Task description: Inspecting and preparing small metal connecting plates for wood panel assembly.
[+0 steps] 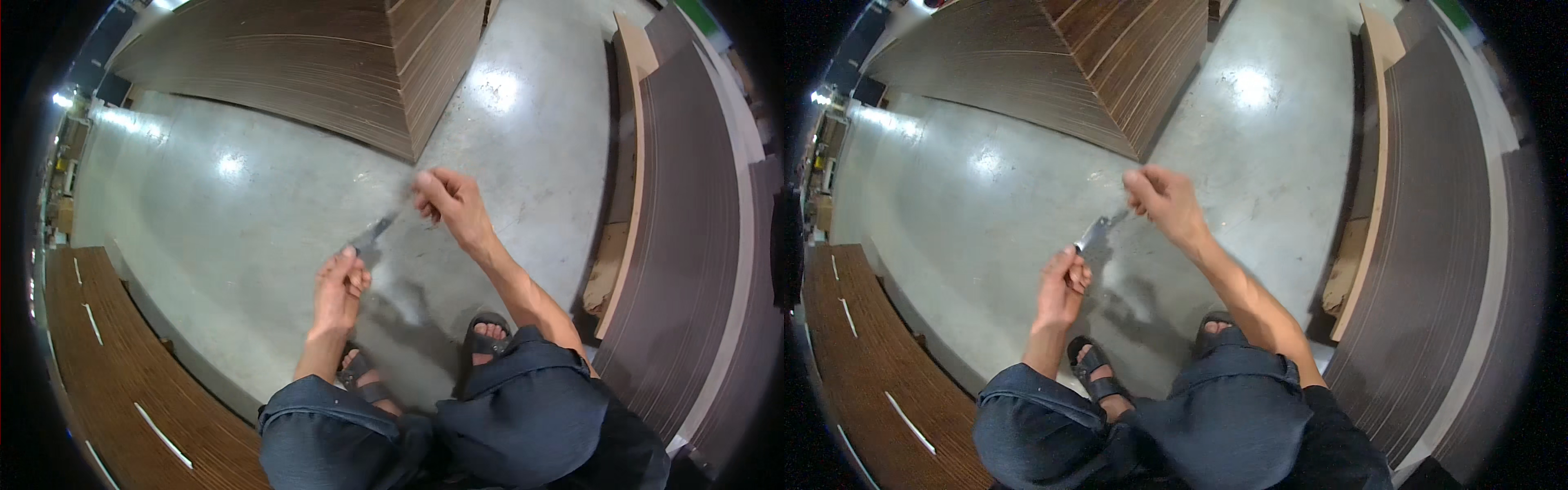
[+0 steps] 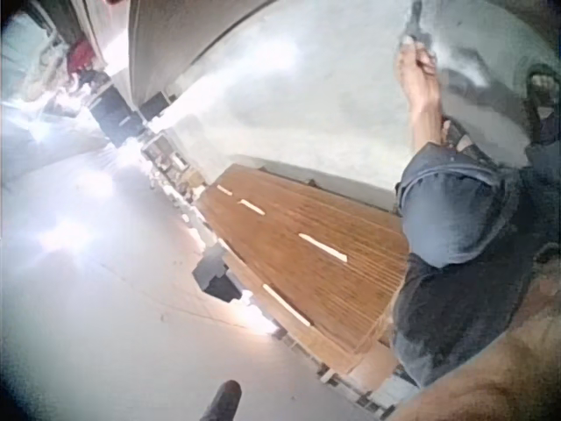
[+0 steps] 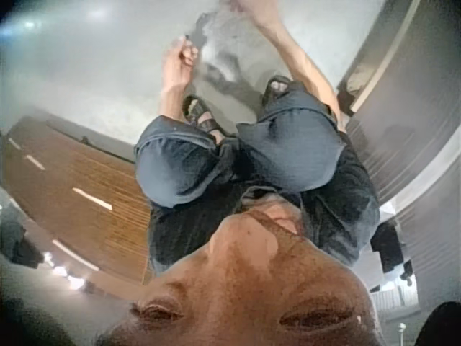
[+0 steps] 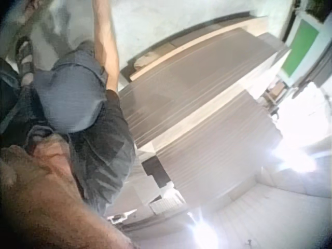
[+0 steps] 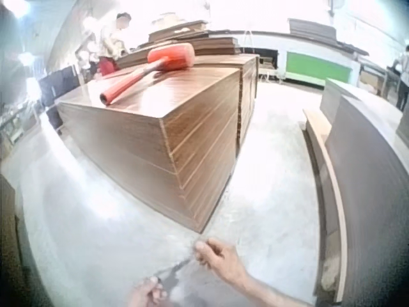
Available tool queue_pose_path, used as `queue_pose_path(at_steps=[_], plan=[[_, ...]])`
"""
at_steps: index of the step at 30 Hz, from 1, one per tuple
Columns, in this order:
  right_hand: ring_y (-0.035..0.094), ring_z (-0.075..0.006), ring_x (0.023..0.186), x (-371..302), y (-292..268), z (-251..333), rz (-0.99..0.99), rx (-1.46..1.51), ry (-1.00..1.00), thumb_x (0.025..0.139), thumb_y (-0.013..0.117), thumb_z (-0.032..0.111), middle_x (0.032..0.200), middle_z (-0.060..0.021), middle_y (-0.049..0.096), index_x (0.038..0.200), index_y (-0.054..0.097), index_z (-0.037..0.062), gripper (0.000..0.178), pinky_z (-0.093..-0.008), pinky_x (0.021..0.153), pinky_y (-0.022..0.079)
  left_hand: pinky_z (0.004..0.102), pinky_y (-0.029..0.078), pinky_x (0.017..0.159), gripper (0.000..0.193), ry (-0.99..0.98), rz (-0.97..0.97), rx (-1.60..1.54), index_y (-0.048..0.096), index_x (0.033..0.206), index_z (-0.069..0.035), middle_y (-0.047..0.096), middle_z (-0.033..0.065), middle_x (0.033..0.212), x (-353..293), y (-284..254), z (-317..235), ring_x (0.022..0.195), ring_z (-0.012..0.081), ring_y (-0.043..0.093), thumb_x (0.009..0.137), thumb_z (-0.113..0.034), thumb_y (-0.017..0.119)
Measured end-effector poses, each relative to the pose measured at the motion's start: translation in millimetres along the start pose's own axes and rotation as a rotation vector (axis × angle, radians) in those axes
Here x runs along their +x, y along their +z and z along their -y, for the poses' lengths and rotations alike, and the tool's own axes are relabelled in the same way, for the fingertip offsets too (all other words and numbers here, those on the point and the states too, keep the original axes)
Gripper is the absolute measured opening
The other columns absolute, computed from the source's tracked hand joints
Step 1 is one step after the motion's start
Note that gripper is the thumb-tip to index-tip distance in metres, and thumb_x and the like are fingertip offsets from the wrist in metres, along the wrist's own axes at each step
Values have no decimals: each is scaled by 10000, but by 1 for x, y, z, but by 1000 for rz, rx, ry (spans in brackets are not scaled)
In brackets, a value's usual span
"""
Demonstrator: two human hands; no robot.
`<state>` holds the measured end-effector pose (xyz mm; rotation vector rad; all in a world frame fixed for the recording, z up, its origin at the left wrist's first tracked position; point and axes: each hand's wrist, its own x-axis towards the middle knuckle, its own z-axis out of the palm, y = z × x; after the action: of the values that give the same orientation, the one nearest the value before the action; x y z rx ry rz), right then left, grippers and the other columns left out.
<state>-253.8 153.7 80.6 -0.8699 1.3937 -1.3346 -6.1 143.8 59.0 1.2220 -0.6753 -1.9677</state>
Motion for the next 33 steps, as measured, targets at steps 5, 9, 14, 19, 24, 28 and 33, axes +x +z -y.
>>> queue_pose_path(at_steps=[5,9,14,19,24,28,33], plan=[[589,-107,634,-22,6,27,139,7,37,1010,550,315,706,-37,628,930,675,-11,358,-243,552,438,277,475,621,240,71,144,-22,645,791,-42,576,16,629,19,63,-42,628,137,589,949,-220,677],[576,-110,603,-20,9,29,100,64,69,1002,566,295,659,-40,608,891,674,-7,340,-257,541,432,279,476,628,235,35,247,41,673,790,-30,616,31,671,23,83,-36,637,129,596,942,-208,683],[514,-116,542,-23,14,16,61,203,56,988,590,288,638,-48,601,829,661,13,326,-268,499,393,277,481,635,232,31,256,96,685,808,-20,642,39,703,18,76,-34,635,127,599,939,-212,688],[513,-118,557,-29,23,6,63,351,162,977,600,334,649,-53,600,762,619,43,362,-266,500,384,274,485,635,235,29,258,149,691,801,-14,647,42,711,17,62,-40,631,124,595,938,-205,686],[508,-91,579,-18,25,-1,61,340,186,940,663,290,652,-31,591,779,621,39,301,-251,512,387,277,489,639,226,21,281,259,679,801,-8,635,40,710,16,42,-49,631,113,585,951,-176,661],[480,-33,610,19,15,15,-229,-479,-109,832,780,136,651,21,580,872,655,23,173,-210,553,399,277,465,625,241,12,218,343,673,780,-5,630,38,694,21,13,-76,632,120,580,952,-174,657],[603,-183,542,71,3,22,-279,-846,-364,835,779,288,647,-91,628,966,654,27,317,-330,527,497,285,451,607,254,-68,274,489,667,739,-9,618,54,672,43,-7,-112,622,141,575,936,-170,662]])
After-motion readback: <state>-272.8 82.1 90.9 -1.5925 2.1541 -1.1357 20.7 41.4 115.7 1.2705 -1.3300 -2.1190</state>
